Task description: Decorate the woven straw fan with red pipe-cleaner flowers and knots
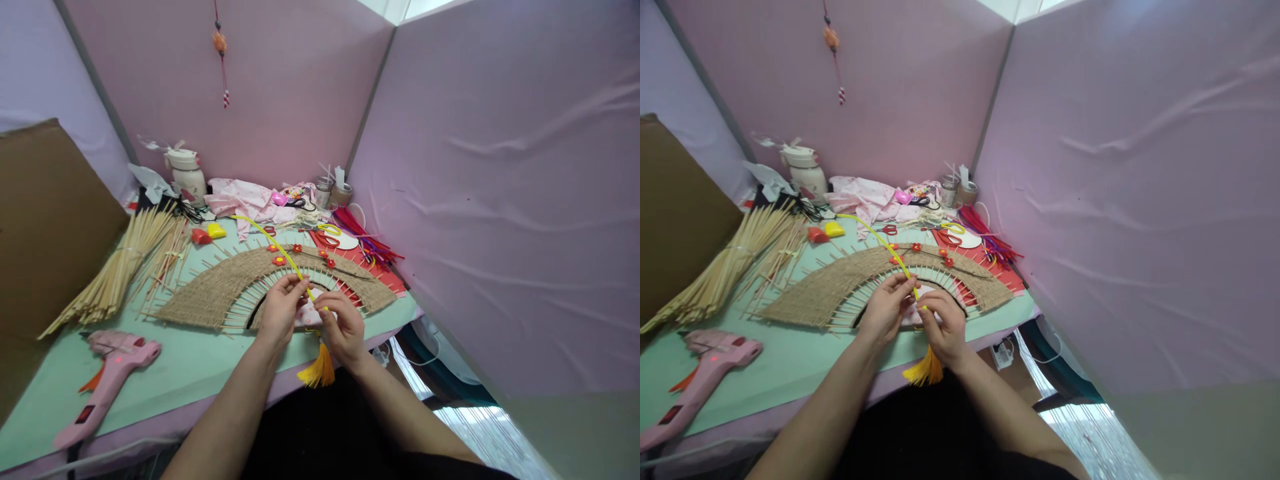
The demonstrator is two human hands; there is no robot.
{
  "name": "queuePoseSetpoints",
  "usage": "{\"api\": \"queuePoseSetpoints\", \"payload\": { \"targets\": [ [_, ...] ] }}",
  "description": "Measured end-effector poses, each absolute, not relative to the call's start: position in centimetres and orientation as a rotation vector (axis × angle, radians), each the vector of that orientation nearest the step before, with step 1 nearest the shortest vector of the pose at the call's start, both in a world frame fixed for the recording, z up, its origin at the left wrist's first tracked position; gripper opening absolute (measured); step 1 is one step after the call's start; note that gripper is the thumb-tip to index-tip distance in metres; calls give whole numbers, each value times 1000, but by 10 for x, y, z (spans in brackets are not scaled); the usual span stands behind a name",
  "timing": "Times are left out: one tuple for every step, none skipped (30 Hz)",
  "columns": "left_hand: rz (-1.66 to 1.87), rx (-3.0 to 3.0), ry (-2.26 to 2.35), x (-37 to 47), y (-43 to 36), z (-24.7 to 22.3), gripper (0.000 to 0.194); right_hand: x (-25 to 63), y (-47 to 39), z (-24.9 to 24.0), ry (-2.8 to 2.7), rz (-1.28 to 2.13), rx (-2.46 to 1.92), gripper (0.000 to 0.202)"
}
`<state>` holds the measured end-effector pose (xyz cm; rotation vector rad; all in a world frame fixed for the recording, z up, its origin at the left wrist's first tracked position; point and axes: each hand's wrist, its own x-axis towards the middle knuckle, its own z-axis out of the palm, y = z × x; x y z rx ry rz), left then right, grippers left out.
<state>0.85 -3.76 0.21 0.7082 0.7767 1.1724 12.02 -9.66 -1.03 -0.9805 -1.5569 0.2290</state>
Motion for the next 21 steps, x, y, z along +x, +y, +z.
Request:
{"api": "queuePoseSetpoints", "payload": {
  "targets": [
    [1171,718,790,9,-37,1,34,120,-96,-11,-1552,229,-981,13],
    [1167,728,798,9,-37,0,34,120,-95,-11,-1545,227,-981,13],
    [1160,738,802,10,-37,0,34,120,-94,-11,-1543,227,-982,13],
    [1149,744,801,10,-37,-1,35,120,-94,-11,-1543,226,-983,13],
    [1138,747,795,11,-38,-1,36,120,-93,-11,-1547,226,-988,13],
    [1130,747,789,11,-38,-1,37,120,-93,-11,-1547,226,-998,13],
    [1123,748,787,11,-38,-1,38,121,-91,-10,-1540,233,-1016,12],
    [1119,753,790,12,-38,-1,39,123,-89,-8,-1515,249,-1043,11],
    [1116,764,799,12,-39,-1,39,127,-86,-6,-1465,281,-1074,9],
    [1111,785,813,12,-39,-1,40,132,-81,-3,-1393,329,-1104,8],
    [1102,819,826,12,-39,-1,41,138,-75,2,-1299,388,-1131,10],
    [1091,862,836,13,-39,-1,42,147,-67,8,-1181,456,-1136,14],
    [1081,908,842,13,-39,-1,43,157,-59,15,-1081,508,-1135,16],
    [1075,953,847,13,-39,-2,42,168,-49,24,-1006,517,-1118,19],
    [1072,990,853,13,-39,-2,41,180,-39,33,-951,494,-1088,20],
    [1073,1017,861,13,-38,-3,40,192,-29,42,-914,448,-1061,21],
    [1075,1032,872,13,-38,-4,38,205,-18,50,-898,379,-1033,22],
    [1076,1041,882,14,-38,-5,37,218,-8,59,-912,301,-1015,23],
    [1076,1047,889,14,-37,-5,36,231,3,66,-937,204,-993,23],
    [1076,1053,890,14,-37,-6,35,244,14,71,-968,107,-987,23],
    [1076,1058,889,14,-37,-7,35,257,24,75,-1002,8,-1004,23]
  ]
}}
